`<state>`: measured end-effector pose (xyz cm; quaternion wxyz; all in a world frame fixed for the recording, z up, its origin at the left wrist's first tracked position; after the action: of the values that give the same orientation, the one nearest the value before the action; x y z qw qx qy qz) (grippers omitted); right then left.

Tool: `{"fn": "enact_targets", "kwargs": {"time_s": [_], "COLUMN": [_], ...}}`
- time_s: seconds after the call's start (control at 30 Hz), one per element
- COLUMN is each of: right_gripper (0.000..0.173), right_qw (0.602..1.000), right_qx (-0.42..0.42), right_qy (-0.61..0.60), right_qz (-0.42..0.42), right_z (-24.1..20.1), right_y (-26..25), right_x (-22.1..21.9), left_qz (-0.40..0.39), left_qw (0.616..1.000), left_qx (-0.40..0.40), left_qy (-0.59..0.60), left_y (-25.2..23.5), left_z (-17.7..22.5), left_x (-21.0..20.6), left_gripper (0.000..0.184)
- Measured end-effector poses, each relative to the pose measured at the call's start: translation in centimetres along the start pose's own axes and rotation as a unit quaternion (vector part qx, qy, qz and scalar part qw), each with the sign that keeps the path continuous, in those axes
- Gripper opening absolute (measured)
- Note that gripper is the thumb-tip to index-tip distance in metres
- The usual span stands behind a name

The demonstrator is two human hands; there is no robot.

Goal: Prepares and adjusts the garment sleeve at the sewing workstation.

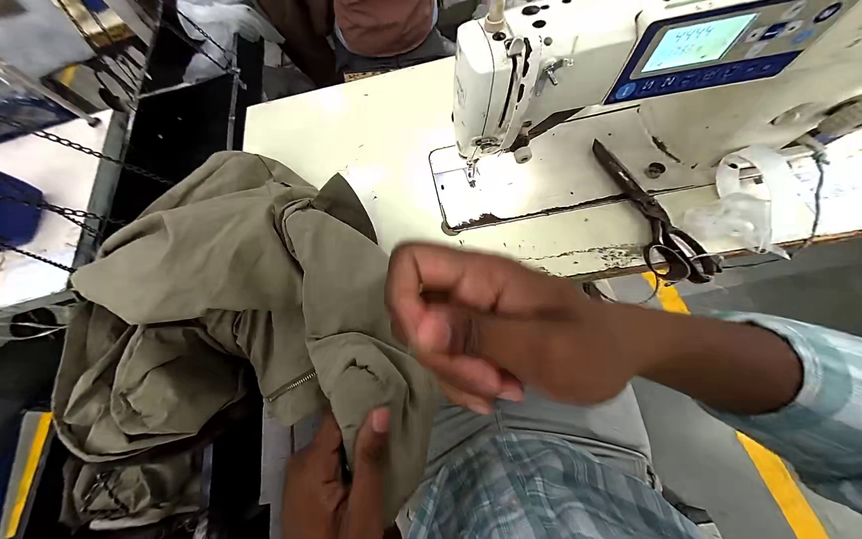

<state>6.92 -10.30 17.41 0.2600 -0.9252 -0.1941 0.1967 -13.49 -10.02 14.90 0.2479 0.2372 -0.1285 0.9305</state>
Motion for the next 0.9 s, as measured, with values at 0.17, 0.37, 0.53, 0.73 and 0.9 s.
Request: {"fn": "enact_targets", "kwargs": {"time_s": [0.17,0.37,0.53,0.73,0.9], "right_gripper": [0.013,0.047,0.048,0.01,0.013], "right_qw": [0.803,0.782,0.906,0.688,0.594], "right_qx": [-0.071,-0.004,-0.014,0.197,0.261], "right_qy": [0.592,0.623,0.401,0.695,0.754], "right_qz": [-0.031,-0.034,0.137,0.067,0.104], "right_z": [-1.2,-3.5,-2.9,-2.1,-6.5], "right_y": [-0.9,-2.4,-3.5,-10.2,-14.6], "right_x": [-4.4,-5.7,-4.1,1.3,4.0], "left_qz": [0.132,0.118,0.072,0.042,0.045], "left_qw": [0.884,0.845,0.924,0.962,0.944], "left_qx": [-0.222,-0.303,-0.272,-0.204,-0.212], "left_qy": [-0.39,-0.424,-0.257,-0.179,-0.248], "left_y": [0.3,-1.8,-1.2,0.3,1.7], "left_z": [3.4,6.1,4.7,3.1,1.6], "left_x": [3.7,7.2,2.9,0.1,-0.8], "left_gripper": [0.022,0.021,0.022,0.02,0.017]}}
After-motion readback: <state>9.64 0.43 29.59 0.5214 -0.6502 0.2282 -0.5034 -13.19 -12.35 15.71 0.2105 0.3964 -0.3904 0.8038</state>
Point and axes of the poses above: each hand's wrist, its own y-axis away from the middle knuckle, its own x-axis out of the back of the hand, z = x × y, the point moved 5 cm from there along -y, towards the middle knuckle, and after that the axes turned 1 degree about y, right-handed, at the moved point
